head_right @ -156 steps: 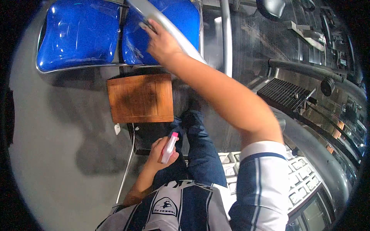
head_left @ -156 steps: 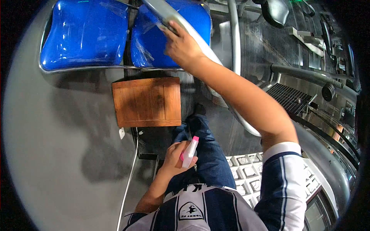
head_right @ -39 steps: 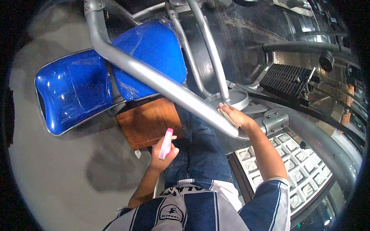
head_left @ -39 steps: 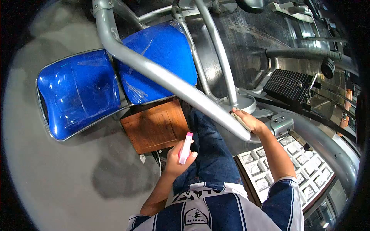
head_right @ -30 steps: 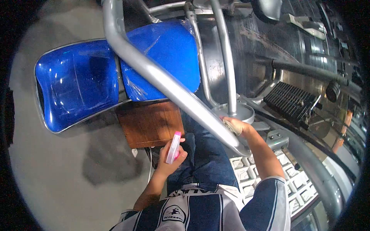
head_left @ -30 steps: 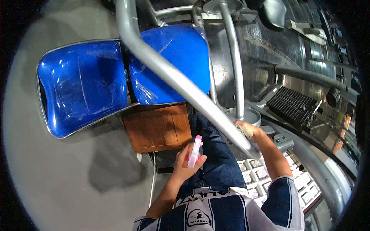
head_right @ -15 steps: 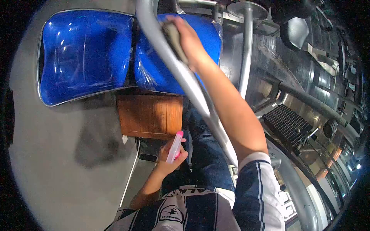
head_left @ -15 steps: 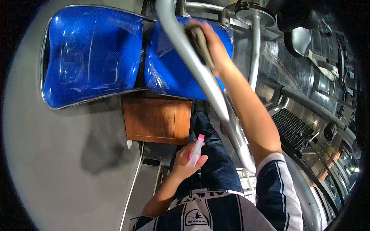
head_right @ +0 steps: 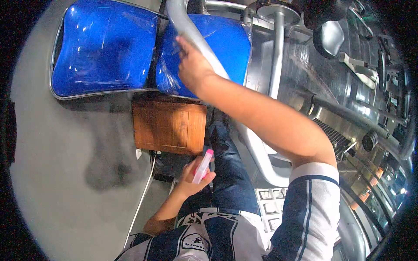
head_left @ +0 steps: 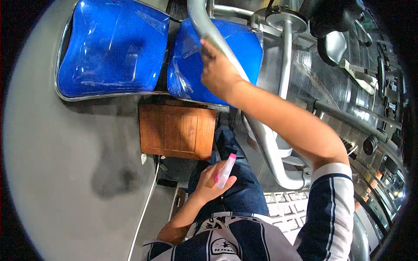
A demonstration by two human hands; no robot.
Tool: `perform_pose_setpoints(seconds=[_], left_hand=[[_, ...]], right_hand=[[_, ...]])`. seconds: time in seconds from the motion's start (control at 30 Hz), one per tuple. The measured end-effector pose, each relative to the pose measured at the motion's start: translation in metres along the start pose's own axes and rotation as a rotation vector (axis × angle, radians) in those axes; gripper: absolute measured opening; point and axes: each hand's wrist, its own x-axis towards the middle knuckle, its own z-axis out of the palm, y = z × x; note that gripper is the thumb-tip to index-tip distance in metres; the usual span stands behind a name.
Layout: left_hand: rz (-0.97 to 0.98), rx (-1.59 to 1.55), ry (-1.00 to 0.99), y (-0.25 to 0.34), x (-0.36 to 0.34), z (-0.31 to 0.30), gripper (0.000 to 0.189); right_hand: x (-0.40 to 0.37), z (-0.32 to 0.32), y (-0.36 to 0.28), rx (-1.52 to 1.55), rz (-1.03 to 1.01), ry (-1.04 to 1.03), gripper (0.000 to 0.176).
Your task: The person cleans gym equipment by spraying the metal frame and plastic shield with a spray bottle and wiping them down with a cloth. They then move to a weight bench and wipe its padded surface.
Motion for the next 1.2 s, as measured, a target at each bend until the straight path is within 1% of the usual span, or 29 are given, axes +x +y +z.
perform_pose_setpoints(seconds=[0.03, 0.1, 0.13, 0.17, 0.2, 0.27, 0.33, 0.37, 0.4, 0.43, 0.47, 0.53, 0.57, 0.6, 0.63, 0.67, 0.73, 0.8, 0.83, 0.87, 0.93, 0.97, 1.0, 1.07, 1.1, 1.13, 1.2], left_hand=[[0.005, 0.002, 0.000, 0.003, -0.003, -0.001, 0.043], [0.077, 0.051, 0.015, 0.006, -0.012, -0.002, 0.043], [0.072, 0.045, 0.021, 0.004, -0.020, -0.001, 0.043], [0.030, 0.046, 0.001, -0.002, -0.026, -0.002, 0.048], [-0.007, 0.047, -0.021, -0.006, -0.031, -0.003, 0.054], [-0.020, 0.040, -0.014, -0.013, -0.042, -0.006, 0.055], [-0.031, 0.031, -0.001, -0.018, -0.052, -0.009, 0.056], [-0.030, 0.010, 0.040, -0.021, -0.056, -0.012, 0.057], [-0.032, -0.009, 0.077, -0.024, -0.062, -0.015, 0.058], [-0.016, 0.009, 0.089, -0.031, -0.065, -0.018, 0.059], [-0.006, 0.009, 0.088, -0.035, -0.069, -0.024, 0.059], [-0.060, -0.041, -0.019, -0.031, -0.073, -0.040, 0.058], [0.026, 0.020, -0.004, -0.029, -0.071, -0.046, 0.055], [0.033, 0.027, -0.005, -0.025, -0.069, -0.052, 0.055], [0.099, 0.037, 0.004, -0.022, -0.067, -0.057, 0.048], [0.165, 0.048, 0.014, -0.020, -0.065, -0.062, 0.042], [0.163, 0.060, 0.004, -0.017, -0.061, -0.070, 0.042], [0.062, 0.060, -0.073, -0.015, -0.056, -0.076, 0.048], [0.105, 0.060, -0.049, -0.015, -0.052, -0.075, 0.049], [0.107, 0.063, -0.052, -0.014, -0.048, -0.074, 0.049], [0.078, 0.061, -0.077, -0.011, -0.041, -0.073, 0.049], [0.081, 0.064, -0.077, -0.009, -0.037, -0.070, 0.049], [0.105, 0.040, -0.054, -0.006, -0.033, -0.067, 0.046], [0.132, 0.020, -0.034, -0.004, -0.025, -0.065, 0.044], [0.104, 0.002, -0.067, -0.003, -0.022, -0.065, 0.044], [0.079, -0.017, -0.100, -0.003, -0.018, -0.064, 0.044], [0.089, -0.019, -0.086, 0.000, -0.007, -0.063, 0.043]], right_hand=[[-0.003, 0.003, -0.012, -0.099, -0.061, -0.094, 0.031], [-0.020, 0.006, -0.025, -0.075, -0.090, -0.120, 0.031], [-0.029, 0.009, -0.034, -0.055, -0.128, -0.144, 0.032], [-0.037, 0.019, -0.050, -0.031, -0.143, -0.194, 0.031], [-0.045, 0.038, -0.073, -0.007, -0.151, -0.246, 0.031], [-0.078, 0.106, -0.133, -0.149, -0.159, -0.207, 0.026], [-0.128, 0.096, -0.152, 0.084, -0.262, -0.354, 0.025], [-0.141, 0.092, -0.157, 0.073, -0.260, -0.358, 0.025], [-0.152, 0.088, -0.162, 0.090, -0.285, -0.331, 0.029], [-0.158, 0.086, -0.164, 0.106, -0.308, -0.301, 0.036], [-0.160, 0.087, -0.162, 0.102, -0.299, -0.303, 0.036], [-0.157, 0.083, -0.154, 0.638, -0.099, 0.374, 0.048], [-0.154, 0.081, -0.151, 0.634, -0.092, 0.380, 0.048], [-0.148, 0.063, -0.141, 0.914, -0.024, 0.157, 0.049], [-0.143, 0.053, -0.131, 1.188, 0.046, -0.077, 0.050], [-0.137, 0.053, -0.121, 1.263, 0.023, 0.051, 0.051], [-0.133, 0.035, -0.090, 1.630, 0.105, -0.043, 0.054], [-0.127, 0.041, -0.080, 1.832, 0.151, 0.559, 0.054], [-0.129, 0.034, -0.068, 1.855, 0.230, 0.655, 0.055], [-0.134, 0.024, -0.053, 1.874, 0.310, 0.751, 0.056], [-0.129, 0.015, -0.037, 1.756, 0.403, 1.096, 0.054], [-0.129, 0.010, -0.030, 1.624, 0.491, 1.078, 0.053], [-0.121, 0.005, -0.027, 1.422, 0.595, 1.023, 0.054], [-0.080, 0.024, -0.033, 0.824, 0.758, 0.909, 0.053], [-0.056, 0.041, -0.047, 0.645, 0.860, 0.673, 0.060], [-0.048, 0.028, -0.048, 0.821, 0.906, 0.536, 0.071], [-0.044, 0.027, -0.046, 0.887, 0.940, 0.508, 0.084]])
